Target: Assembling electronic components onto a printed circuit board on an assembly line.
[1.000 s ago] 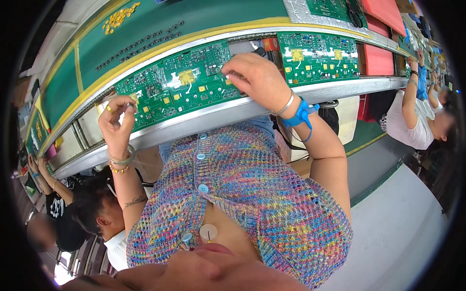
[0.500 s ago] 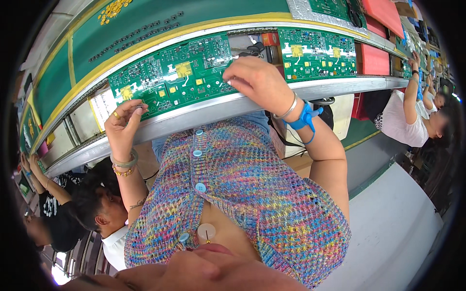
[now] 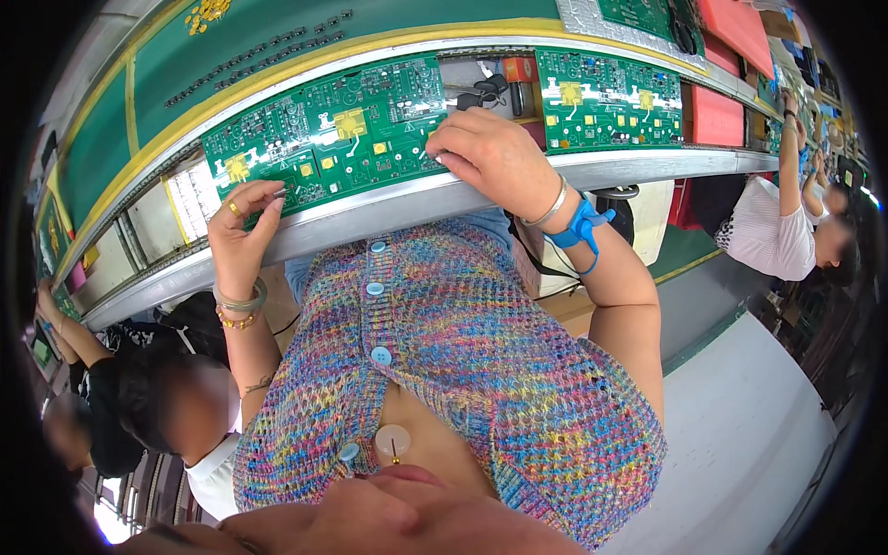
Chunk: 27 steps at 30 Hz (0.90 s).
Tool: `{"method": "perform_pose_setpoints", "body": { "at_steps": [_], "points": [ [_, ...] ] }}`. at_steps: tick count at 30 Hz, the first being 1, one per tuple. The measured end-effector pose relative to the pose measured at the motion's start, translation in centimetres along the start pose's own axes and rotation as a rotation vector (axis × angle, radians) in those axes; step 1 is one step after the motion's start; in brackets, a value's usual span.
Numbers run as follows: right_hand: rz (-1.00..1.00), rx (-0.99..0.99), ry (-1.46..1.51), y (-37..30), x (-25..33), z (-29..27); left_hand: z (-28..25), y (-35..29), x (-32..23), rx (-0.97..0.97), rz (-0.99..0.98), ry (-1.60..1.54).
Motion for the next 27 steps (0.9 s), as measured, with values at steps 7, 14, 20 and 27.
{"method": "perform_pose_setpoints", "body": {
  "at_steps": [7,14,20,27],
  "points": [
    [-0.042,0.014,-0.040,0.1,0.3,0.1,-0.1,0.1,0.0,0.005,-0.008,-0.006],
    [-0.137,0.151,-0.077,1.4,0.6,0.0,0.0,0.1,0.6,-0.029,-0.068,-0.017],
    [-0.109,-0.073,-0.293,9.3,-1.5,-4.9,0.3,-0.2,-0.6,-0.033,0.018,0.076],
    [-0.006,-0.037,-0.818,20.0,-8.1,-6.0,1.6,0.0,-2.9,-0.086,0.298,0.436]
  ]
}}
Point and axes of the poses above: each hand's wrist, its own y-axis towards the middle knuckle, its own z-axis out of the palm, x = y × z, the point moved 5 cm from there along y, towards the middle knuckle, and after that the axes turned 10 degrees about -z, right-handed, at the moved point
